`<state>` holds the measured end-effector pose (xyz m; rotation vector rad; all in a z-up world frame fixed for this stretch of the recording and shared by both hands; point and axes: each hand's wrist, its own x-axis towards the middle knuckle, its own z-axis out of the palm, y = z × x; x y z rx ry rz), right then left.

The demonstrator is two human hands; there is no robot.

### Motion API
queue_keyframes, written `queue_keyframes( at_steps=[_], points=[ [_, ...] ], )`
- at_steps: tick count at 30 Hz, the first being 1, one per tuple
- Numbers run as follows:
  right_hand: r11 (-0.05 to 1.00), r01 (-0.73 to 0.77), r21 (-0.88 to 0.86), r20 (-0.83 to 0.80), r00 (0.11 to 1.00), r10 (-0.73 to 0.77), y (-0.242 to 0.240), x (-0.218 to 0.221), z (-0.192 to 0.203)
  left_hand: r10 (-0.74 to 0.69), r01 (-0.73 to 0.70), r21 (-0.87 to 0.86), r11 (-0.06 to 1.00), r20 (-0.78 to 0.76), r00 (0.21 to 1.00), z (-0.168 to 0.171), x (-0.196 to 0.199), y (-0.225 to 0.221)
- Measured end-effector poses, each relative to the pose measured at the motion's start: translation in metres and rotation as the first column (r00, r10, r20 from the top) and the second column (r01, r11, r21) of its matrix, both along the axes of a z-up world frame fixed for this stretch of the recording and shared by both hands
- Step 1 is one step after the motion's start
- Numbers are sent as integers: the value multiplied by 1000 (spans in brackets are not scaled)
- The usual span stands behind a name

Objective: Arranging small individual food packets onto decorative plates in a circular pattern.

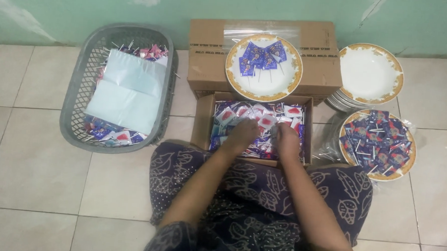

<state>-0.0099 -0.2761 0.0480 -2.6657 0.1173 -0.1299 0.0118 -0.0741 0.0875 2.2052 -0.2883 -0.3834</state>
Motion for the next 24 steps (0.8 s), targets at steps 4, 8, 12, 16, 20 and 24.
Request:
queue_keyframes(
  at_steps=[4, 8, 12, 16, 20, 24],
  points=[
    [974, -83, -209, 268, 953, 139, -3, 5, -16, -111, -63, 468, 882, 334, 936, 57, -10, 31],
    [958, -63, -280, 220, 967, 128, -3, 0, -17, 496, -499, 56, 865, 65, 866, 14, 6, 63],
    [936, -66, -347, 192, 971, 140, 3, -1, -1, 501, -494, 111, 863, -50, 864, -33, 8, 87],
    [942, -57, -331, 273, 950, 153, 2, -6, 4, 416, -416, 168, 894, 41, 909, 43, -11, 90],
    [963, -151, -225, 306, 927, 217, 11, -18, 27, 404, -428, 148, 891, 167, 899, 39, -6, 107],
    [964, -262, -36, 448, 858, 250, 21, -8, 40, 331, -368, 165, 915, 215, 919, -17, 2, 127]
  ],
)
